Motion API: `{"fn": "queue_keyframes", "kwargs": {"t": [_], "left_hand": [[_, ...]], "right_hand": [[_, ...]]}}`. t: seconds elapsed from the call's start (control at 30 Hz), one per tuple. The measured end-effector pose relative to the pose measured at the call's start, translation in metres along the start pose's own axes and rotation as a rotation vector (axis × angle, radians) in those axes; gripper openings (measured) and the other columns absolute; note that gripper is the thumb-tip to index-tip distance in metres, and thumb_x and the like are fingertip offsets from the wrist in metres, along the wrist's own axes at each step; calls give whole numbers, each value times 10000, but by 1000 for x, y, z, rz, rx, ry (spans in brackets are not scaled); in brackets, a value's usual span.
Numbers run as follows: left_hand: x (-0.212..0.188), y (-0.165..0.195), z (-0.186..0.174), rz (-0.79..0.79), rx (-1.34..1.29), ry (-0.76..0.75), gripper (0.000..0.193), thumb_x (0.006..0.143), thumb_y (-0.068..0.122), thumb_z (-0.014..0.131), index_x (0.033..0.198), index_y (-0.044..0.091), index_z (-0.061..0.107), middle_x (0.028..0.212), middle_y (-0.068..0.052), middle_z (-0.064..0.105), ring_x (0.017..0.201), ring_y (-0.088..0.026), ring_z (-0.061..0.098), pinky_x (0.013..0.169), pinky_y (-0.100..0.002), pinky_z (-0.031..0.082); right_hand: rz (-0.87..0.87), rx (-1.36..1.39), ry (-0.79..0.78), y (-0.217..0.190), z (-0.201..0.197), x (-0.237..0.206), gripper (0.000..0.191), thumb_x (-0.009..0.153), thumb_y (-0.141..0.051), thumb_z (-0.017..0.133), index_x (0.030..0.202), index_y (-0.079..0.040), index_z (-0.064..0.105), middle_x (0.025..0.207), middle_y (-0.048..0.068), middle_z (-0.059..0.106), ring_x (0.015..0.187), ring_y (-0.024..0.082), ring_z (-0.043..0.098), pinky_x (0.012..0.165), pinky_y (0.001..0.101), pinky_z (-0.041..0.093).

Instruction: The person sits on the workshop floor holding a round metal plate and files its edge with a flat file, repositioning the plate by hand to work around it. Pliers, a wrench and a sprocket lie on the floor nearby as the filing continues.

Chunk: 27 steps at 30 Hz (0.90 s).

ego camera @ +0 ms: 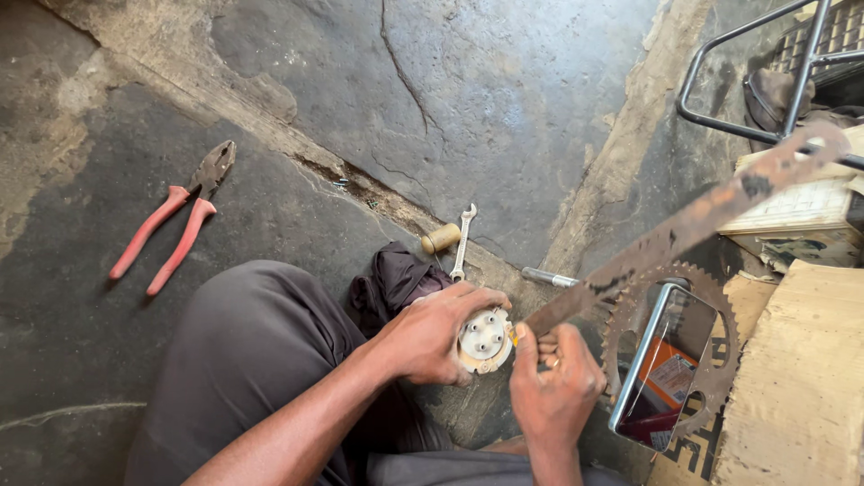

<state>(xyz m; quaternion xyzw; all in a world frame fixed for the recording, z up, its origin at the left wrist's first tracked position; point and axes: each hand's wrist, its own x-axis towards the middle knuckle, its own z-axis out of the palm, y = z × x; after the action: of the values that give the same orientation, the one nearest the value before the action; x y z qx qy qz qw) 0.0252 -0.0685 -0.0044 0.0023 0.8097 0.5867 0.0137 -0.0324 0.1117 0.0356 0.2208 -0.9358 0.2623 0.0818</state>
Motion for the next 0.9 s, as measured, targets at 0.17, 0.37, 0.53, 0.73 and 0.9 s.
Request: {"fn": "queue_keyframes", "kwargs": {"t": [0.17, 0.37, 0.53, 0.73, 0.9], "left_hand": [[-1, 0, -2, -15, 1, -8, 980, 483, 168, 891, 1395, 188, 534, 1191, -95, 628, 1143, -341, 645, 938, -424, 542], [-3, 0, 1, -22, 15, -8, 968, 496, 171, 892, 1395, 195, 532, 1194, -92, 625, 1139, -340, 646, 935, -423, 544], [-1, 1, -1, 4, 4, -7, 968, 479, 163, 896, 1377, 192, 535, 1200, -95, 625, 1159, -341, 631, 968, -428, 527], [-2, 15, -14, -233, 8, -38, 1007, 490, 141, 912, 1405, 263, 509, 1311, -86, 554, 1206, -361, 601, 978, -435, 516], [-8, 29, -23, -337, 47, 6, 966, 510, 105, 900, 1376, 310, 522, 1356, -83, 521, 1191, -385, 602, 943, -455, 527]], "right_hand": [[100, 92, -58, -3, -5, -5, 259, 801, -87, 817, 747, 17, 586, 646, 99, 658, 536, 143, 636, 512, 306, 508], [144, 87, -101, 2, -3, -1, 219, 826, -69, 803, 774, 23, 611, 696, 97, 681, 555, 131, 633, 502, 294, 494], [322, 298, -162, 6, -5, -7, 168, 842, -54, 789, 830, 24, 642, 691, 103, 685, 578, 127, 631, 516, 273, 510], [404, 614, -51, 15, -18, -7, 109, 876, 10, 714, 971, 53, 680, 791, 124, 728, 614, 113, 671, 555, 228, 525], [671, 440, -60, 36, -29, -21, 219, 830, 55, 729, 1043, 105, 715, 727, 223, 716, 534, 190, 632, 510, 293, 478]]}}
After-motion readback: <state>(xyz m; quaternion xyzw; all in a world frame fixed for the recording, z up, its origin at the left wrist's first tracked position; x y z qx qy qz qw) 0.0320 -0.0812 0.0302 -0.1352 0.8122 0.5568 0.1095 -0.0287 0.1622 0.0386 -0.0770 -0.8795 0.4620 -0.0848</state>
